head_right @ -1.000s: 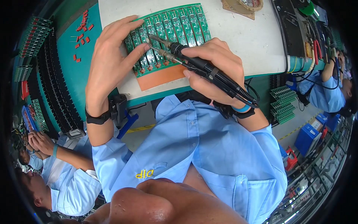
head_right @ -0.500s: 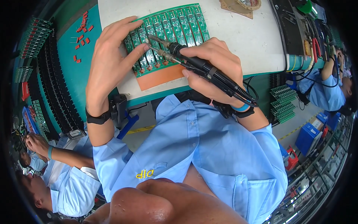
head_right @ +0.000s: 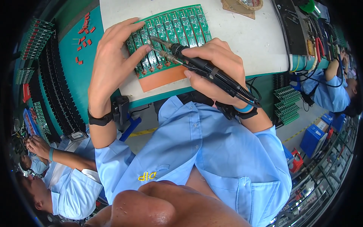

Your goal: Soldering electronic components onto a printed circuit board at a factory assembly station.

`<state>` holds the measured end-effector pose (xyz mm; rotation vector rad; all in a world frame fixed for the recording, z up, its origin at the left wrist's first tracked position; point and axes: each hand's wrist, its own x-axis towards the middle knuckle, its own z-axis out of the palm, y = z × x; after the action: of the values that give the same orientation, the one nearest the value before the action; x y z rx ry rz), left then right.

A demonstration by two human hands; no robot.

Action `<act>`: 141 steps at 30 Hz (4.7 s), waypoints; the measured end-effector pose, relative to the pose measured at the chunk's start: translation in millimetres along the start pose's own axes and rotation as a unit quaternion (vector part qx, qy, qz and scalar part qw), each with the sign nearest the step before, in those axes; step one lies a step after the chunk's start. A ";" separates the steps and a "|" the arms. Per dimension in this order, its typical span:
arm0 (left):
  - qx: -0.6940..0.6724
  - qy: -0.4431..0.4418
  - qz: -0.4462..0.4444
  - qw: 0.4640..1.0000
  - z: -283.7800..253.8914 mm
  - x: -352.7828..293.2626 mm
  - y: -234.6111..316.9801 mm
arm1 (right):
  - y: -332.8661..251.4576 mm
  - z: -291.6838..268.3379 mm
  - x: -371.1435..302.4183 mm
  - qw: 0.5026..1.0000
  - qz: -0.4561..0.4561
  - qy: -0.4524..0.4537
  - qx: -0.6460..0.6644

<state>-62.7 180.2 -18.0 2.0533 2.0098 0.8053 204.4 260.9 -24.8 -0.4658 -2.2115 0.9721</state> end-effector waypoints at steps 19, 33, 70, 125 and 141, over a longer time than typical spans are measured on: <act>-0.010 0.007 0.013 1.000 -7.1 -6.2 -5.3 | -8.1 3.0 3.7 1.000 -0.013 0.008 0.022; 0.000 0.010 -0.009 1.000 -14.1 -16.0 -20.8 | -7.5 22.1 13.9 1.000 -0.011 -0.018 0.003; -0.021 0.016 -0.010 1.000 -22.2 -19.0 -14.8 | 17.9 -33.5 -45.4 0.957 0.064 0.284 -0.013; -0.048 0.020 -0.044 0.998 -124.4 -121.5 8.7 | -106.4 26.8 -66.1 0.969 0.080 0.201 0.121; -0.043 -0.021 -0.077 0.996 -155.2 -187.5 21.6 | -170.8 64.2 -93.3 0.976 0.095 0.194 0.002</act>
<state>-108.7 -41.6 73.6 1.8295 2.0432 0.7968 216.9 64.0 30.8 -0.8048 -1.8371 0.8943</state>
